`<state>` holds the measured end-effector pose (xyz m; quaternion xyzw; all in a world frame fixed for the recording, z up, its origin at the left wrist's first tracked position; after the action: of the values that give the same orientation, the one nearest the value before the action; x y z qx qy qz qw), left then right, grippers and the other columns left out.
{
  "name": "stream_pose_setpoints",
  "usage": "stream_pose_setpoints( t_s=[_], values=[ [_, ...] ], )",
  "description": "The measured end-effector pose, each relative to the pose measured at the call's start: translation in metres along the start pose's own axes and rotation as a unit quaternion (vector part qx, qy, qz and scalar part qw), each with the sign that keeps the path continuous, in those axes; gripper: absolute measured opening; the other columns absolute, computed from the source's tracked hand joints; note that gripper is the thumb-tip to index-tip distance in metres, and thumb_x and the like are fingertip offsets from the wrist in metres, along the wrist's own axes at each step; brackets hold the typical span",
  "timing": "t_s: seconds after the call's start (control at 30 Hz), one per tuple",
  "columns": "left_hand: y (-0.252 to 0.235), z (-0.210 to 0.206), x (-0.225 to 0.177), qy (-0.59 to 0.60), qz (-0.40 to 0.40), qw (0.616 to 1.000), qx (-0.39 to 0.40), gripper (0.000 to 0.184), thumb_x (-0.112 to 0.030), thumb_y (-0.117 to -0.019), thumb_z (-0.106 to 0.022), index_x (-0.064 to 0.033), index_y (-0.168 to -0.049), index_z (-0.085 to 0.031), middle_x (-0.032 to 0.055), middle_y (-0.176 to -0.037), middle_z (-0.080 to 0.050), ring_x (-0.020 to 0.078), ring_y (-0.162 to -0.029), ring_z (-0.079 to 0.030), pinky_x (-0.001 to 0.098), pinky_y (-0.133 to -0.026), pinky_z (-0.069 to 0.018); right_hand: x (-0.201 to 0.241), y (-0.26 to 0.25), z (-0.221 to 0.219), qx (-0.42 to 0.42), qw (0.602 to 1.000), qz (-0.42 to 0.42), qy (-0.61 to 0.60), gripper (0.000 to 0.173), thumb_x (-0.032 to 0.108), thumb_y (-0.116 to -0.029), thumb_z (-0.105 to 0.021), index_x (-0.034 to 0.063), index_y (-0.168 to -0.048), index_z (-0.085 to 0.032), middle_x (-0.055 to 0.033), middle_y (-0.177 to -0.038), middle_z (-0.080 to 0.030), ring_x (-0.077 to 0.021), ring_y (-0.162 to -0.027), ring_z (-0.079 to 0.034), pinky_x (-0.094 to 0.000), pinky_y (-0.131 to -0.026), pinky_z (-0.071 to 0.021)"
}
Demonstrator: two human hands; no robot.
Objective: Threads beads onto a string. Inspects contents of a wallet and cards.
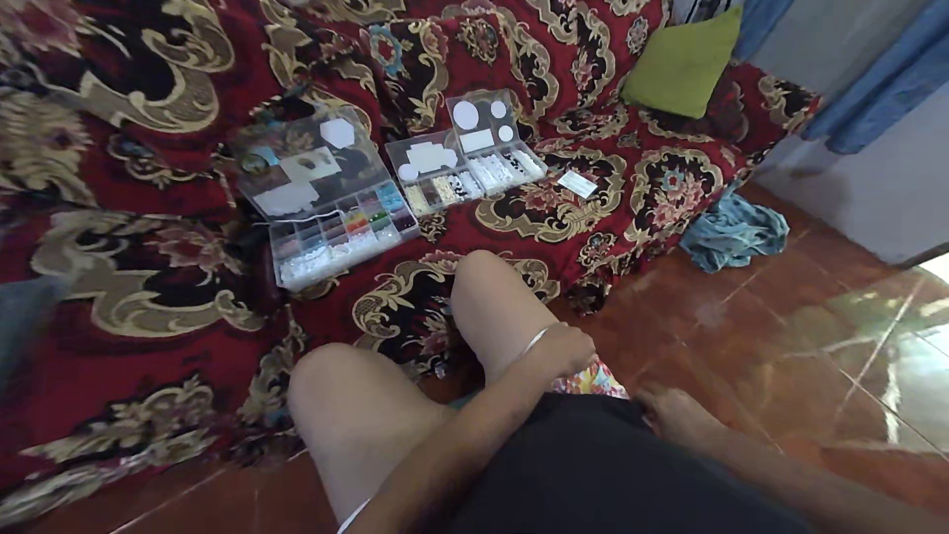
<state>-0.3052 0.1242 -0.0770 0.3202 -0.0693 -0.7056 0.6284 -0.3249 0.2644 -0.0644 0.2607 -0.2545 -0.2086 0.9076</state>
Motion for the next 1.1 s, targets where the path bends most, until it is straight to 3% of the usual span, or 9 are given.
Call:
stream_pose_setpoints(
  t_s=[0.13,0.4,0.57,0.67,0.73,0.8,0.93,1.0,1.1],
  values=[
    [0.002,-0.002,0.000,0.005,0.017,1.000,-0.002,0.050,-0.032,-0.1126,-0.031,0.0042,-0.121,-0.065,0.0255,-0.123,-0.066,0.0416,-0.124,-0.059,0.0594,-0.106,-0.0413,-0.003,-0.013,-0.003,0.018,0.999,-0.047,-0.004,0.034,0.008,-0.1001,-0.059,0.0009,-0.133,-0.062,-0.0244,-0.138,-0.058,-0.0427,-0.120,-0.062,-0.0587,-0.099,-0.0510],
    [0.005,-0.006,-0.007,0.059,0.013,0.998,0.023,0.053,-0.034,-0.1126,-0.031,0.0056,-0.116,-0.066,0.0274,-0.120,-0.066,0.0444,-0.121,-0.060,0.0638,-0.100,-0.0442,0.009,0.032,0.004,0.038,0.998,-0.002,0.053,0.023,0.007,-0.1021,-0.056,-0.0031,-0.120,-0.066,-0.0270,-0.106,-0.071,-0.0473,-0.102,-0.069,-0.0618,-0.088,-0.0535],
    [0.001,-0.010,-0.011,0.050,-0.018,0.998,0.041,0.062,-0.041,-0.1124,-0.026,0.0047,-0.115,-0.067,0.0264,-0.118,-0.067,0.0431,-0.121,-0.060,0.0623,-0.104,-0.0423,0.018,0.062,0.023,0.012,0.999,-0.030,-0.020,0.029,0.010,-0.1048,-0.050,-0.0044,-0.124,-0.067,-0.0302,-0.115,-0.070,-0.0488,-0.107,-0.068,-0.0618,-0.092,-0.0508],
    [0.005,-0.008,-0.009,0.041,-0.027,0.998,0.040,0.060,-0.050,-0.1095,-0.034,-0.0035,-0.131,-0.065,0.0220,-0.131,-0.065,0.0408,-0.130,-0.055,0.0612,-0.111,-0.0373,0.011,0.067,0.029,0.020,0.991,-0.069,-0.110,0.033,0.001,-0.1065,-0.045,-0.0066,-0.134,-0.062,-0.0252,-0.135,-0.064,-0.0392,-0.128,-0.060,-0.0500,-0.112,-0.0417],
    [0.010,-0.003,-0.012,0.013,-0.034,0.997,0.067,0.058,-0.049,-0.1079,-0.041,-0.0069,-0.145,-0.055,0.0211,-0.145,-0.055,0.0421,-0.139,-0.046,0.0617,-0.113,-0.0325,-0.033,0.048,-0.001,-0.187,0.976,0.061,-0.091,0.024,-0.003,-0.0968,-0.056,-0.0051,-0.112,-0.075,-0.0201,-0.112,-0.075,-0.0315,-0.104,-0.074,-0.0438,-0.096,-0.0574],
    [0.003,-0.010,-0.004,0.018,-0.068,0.997,0.018,0.050,-0.046,-0.1043,-0.052,-0.0133,-0.141,-0.062,0.0157,-0.142,-0.059,0.0381,-0.137,-0.050,0.0586,-0.113,-0.0350,-0.064,0.025,-0.024,-0.257,0.948,0.143,-0.124,0.021,-0.005,-0.0927,-0.060,-0.0021,-0.106,-0.076,-0.0165,-0.106,-0.076,-0.0278,-0.096,-0.075,-0.0436,-0.089,-0.0608],
    [-0.001,-0.012,0.008,0.034,-0.115,0.993,-0.012,0.035,-0.032,-0.1031,-0.060,-0.0082,-0.128,-0.070,0.0124,-0.140,-0.063,0.0346,-0.136,-0.052,0.0567,-0.116,-0.0348,-0.009,0.025,0.019,-0.071,0.996,0.018,-0.048,0.017,0.005,-0.0963,-0.061,-0.0013,-0.104,-0.075,-0.0220,-0.094,-0.074,-0.0393,-0.089,-0.073,-0.0582,-0.084,-0.0559],
    [-0.002,-0.012,0.004,0.049,-0.147,0.988,-0.028,0.026,-0.021,-0.1016,-0.062,-0.0073,-0.121,-0.074,0.0121,-0.134,-0.067,0.0341,-0.132,-0.057,0.0560,-0.115,-0.0358,0.035,0.043,0.032,0.082,0.996,-0.035,0.014,0.030,0.016,-0.1063,-0.050,-0.0012,-0.123,-0.069,-0.0283,-0.109,-0.071,-0.0471,-0.103,-0.068,-0.0638,-0.090,-0.0508],
    [-0.002,-0.012,0.002,0.022,-0.151,0.988,-0.012,0.027,-0.016,-0.1038,-0.057,-0.0072,-0.124,-0.073,0.0114,-0.138,-0.065,0.0334,-0.136,-0.053,0.0541,-0.118,-0.0329,0.045,0.046,0.034,0.063,0.996,-0.051,0.025,0.028,0.016,-0.1049,-0.054,-0.0050,-0.112,-0.071,-0.0297,-0.102,-0.071,-0.0495,-0.100,-0.069,-0.0647,-0.086,-0.0521]
  ],
)
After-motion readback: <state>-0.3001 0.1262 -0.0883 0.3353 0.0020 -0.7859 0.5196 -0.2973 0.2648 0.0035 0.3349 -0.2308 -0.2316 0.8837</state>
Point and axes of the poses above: each hand's wrist, its own y-axis away from the middle knuckle, its own z-axis out of the back of the hand, x = y × z, the point moved 8 cm from there along -y, towards the middle knuckle
